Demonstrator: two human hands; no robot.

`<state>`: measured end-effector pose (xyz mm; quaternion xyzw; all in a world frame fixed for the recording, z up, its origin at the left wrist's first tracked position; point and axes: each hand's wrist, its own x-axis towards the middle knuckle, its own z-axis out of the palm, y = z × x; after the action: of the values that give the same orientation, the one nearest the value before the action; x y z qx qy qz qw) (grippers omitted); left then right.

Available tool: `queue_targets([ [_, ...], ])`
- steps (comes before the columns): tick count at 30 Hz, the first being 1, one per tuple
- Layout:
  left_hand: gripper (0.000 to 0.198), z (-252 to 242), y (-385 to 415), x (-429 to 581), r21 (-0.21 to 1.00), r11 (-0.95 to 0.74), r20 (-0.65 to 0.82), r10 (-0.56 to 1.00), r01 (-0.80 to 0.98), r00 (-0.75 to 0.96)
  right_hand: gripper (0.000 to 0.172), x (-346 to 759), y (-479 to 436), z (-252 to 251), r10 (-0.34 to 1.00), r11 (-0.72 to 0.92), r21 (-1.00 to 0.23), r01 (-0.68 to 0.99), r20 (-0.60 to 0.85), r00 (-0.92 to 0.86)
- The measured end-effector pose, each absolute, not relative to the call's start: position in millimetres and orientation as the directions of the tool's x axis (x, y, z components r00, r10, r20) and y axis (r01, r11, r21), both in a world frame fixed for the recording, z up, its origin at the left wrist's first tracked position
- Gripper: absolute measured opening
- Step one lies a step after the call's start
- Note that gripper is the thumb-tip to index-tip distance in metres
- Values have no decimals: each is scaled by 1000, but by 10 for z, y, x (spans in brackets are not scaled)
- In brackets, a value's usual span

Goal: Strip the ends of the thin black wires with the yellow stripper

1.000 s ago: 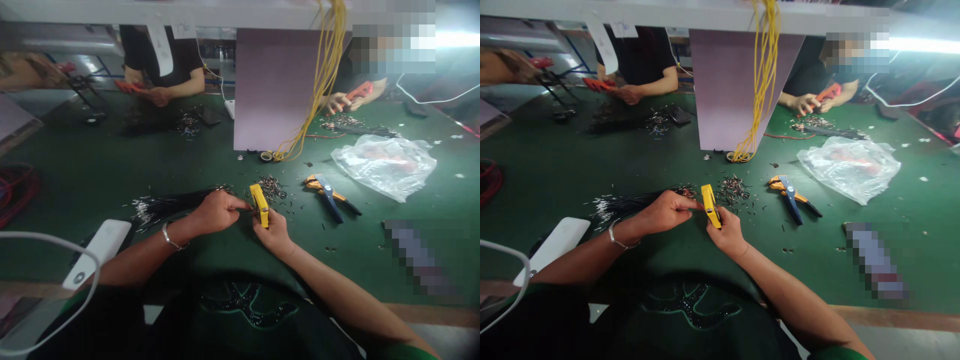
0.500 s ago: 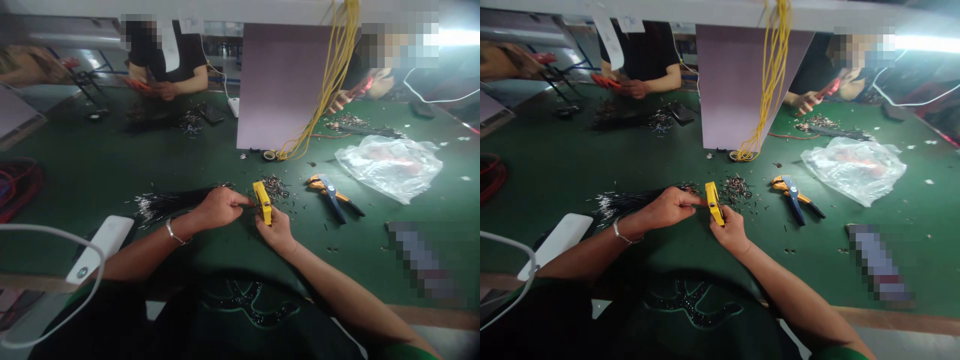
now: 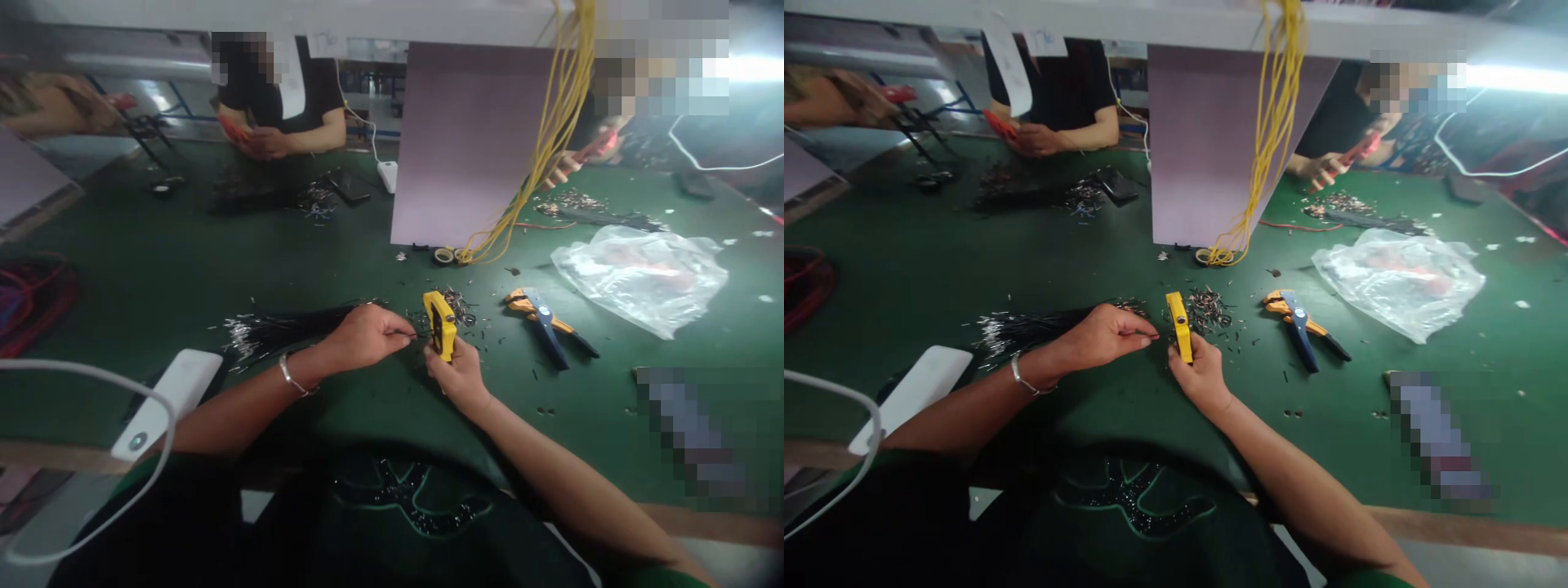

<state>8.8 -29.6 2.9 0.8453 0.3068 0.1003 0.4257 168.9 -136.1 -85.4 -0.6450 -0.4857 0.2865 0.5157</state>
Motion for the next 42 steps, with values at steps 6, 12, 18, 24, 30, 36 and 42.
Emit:
queue_targets([
  [6,25,-21,-315,114,796,-436,-68,625,420,778,17,1713,-1333,-895,928,7,-962,274,108,356],
  [12,24,2,-319,122,808,-393,-72,674,439,735,20,1698,-1303,-813,918,-44,-995,94,-3,396],
  [18,22,-8,-275,118,828,-359,-57,711,431,701,22,1708,-1294,-775,914,-52,-997,-52,-69,400],
  [24,21,-82,-219,106,865,-269,-94,742,424,663,16,1819,-1333,-725,954,-47,-988,-147,-88,287],
  [30,22,-32,-124,53,828,-344,-24,767,443,641,19,1976,-1376,-691,995,-72,-981,-180,-83,54],
  [36,20,47,-38,-22,749,-489,60,722,446,690,24,2079,-1366,-734,988,-97,-982,-164,-75,-138],
  [42,20,29,-9,-48,768,-506,68,674,393,736,26,2081,-1371,-749,960,-131,-971,-200,-73,-271],
])
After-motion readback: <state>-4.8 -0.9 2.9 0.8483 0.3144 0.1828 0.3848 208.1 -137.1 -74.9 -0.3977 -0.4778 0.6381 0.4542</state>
